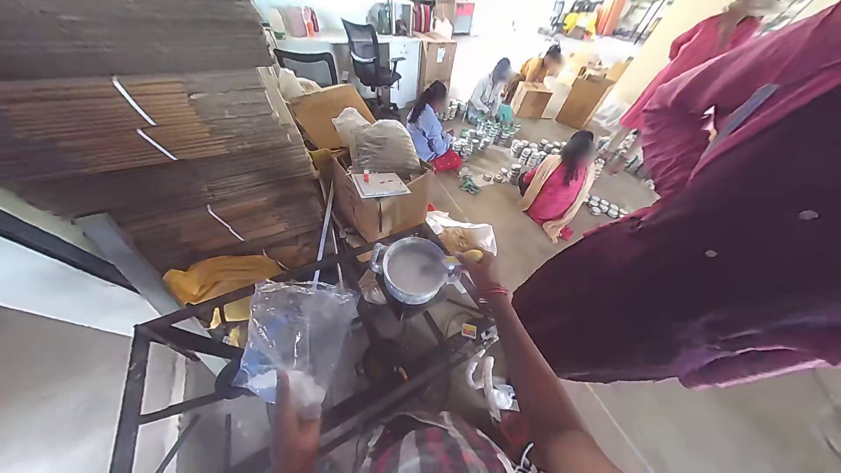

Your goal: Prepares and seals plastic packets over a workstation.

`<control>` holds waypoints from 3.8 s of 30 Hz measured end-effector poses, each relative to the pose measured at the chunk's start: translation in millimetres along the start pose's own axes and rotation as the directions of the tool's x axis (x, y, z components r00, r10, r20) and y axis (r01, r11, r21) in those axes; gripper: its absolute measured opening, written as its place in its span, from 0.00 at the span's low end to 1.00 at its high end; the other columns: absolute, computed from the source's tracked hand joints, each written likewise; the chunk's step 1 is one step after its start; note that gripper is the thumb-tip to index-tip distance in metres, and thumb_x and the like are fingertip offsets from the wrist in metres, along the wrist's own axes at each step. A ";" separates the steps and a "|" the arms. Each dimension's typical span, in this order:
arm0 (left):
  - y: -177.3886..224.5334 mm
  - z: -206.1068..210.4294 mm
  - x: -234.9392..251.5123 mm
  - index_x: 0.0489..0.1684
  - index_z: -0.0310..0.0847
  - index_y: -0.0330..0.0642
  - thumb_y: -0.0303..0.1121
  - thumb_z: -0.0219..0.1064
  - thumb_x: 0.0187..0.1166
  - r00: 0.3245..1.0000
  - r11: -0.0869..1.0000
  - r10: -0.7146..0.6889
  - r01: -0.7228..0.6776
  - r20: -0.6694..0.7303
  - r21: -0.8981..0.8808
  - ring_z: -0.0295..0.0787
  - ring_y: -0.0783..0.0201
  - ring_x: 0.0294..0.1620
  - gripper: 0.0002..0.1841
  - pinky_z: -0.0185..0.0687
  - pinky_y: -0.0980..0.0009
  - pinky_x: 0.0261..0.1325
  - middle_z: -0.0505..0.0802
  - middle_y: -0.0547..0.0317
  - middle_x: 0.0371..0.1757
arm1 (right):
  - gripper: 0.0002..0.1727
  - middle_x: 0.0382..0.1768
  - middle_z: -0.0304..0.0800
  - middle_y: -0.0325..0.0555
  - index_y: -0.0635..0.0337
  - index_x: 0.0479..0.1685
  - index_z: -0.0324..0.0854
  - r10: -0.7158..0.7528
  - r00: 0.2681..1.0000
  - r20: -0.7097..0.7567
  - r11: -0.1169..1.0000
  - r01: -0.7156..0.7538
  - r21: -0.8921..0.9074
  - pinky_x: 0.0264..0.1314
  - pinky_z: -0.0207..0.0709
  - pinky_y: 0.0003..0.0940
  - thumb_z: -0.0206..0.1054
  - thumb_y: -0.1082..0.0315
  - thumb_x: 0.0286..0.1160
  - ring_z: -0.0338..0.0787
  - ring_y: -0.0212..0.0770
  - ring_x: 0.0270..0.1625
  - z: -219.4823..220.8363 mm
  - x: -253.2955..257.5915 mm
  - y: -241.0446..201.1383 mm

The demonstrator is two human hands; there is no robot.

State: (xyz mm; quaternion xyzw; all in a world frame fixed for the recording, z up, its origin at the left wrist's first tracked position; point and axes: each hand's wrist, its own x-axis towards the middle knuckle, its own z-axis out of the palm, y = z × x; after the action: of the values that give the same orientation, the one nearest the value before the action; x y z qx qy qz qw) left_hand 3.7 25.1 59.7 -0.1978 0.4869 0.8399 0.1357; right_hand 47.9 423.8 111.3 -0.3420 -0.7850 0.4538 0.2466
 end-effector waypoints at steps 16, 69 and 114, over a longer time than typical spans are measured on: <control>-9.5 -5.5 0.1 0.58 0.76 0.51 0.52 0.49 0.93 1.000 1.000 -0.030 0.030 -0.007 0.006 0.92 0.76 0.43 0.18 0.91 0.75 0.45 0.92 0.71 0.43 | 0.10 0.43 0.94 0.54 0.68 0.51 0.88 0.131 0.991 -0.018 0.923 -0.116 0.367 0.47 0.92 0.36 0.72 0.72 0.77 0.95 0.40 0.39 20.9 -24.8 30.7; 8.0 101.6 101.4 0.81 0.67 0.32 0.45 0.68 0.84 0.956 0.801 0.255 -0.293 0.145 0.522 0.87 0.60 0.62 0.32 0.84 0.60 0.67 0.87 0.43 0.65 | 0.10 0.38 0.96 0.43 0.60 0.46 0.91 -0.001 0.974 -0.226 0.966 0.060 0.252 0.48 0.92 0.37 0.72 0.64 0.76 0.95 0.35 0.39 -5.9 -67.1 31.6; 58.8 184.8 123.4 0.70 0.78 0.34 0.39 0.78 0.75 0.718 0.412 0.171 -0.674 0.675 0.613 0.92 0.60 0.54 0.28 0.85 0.54 0.64 0.92 0.45 0.56 | 0.09 0.41 0.97 0.45 0.60 0.48 0.92 0.027 0.982 -0.188 0.983 0.007 0.182 0.51 0.91 0.38 0.73 0.66 0.76 0.95 0.35 0.41 11.6 -52.5 34.7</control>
State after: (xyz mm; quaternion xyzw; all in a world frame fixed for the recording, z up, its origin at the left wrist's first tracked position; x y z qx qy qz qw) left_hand -167.2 161.7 130.0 0.2590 0.8016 0.5279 0.1084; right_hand 84.5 389.9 71.2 -0.3637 -0.7116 0.4901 0.3480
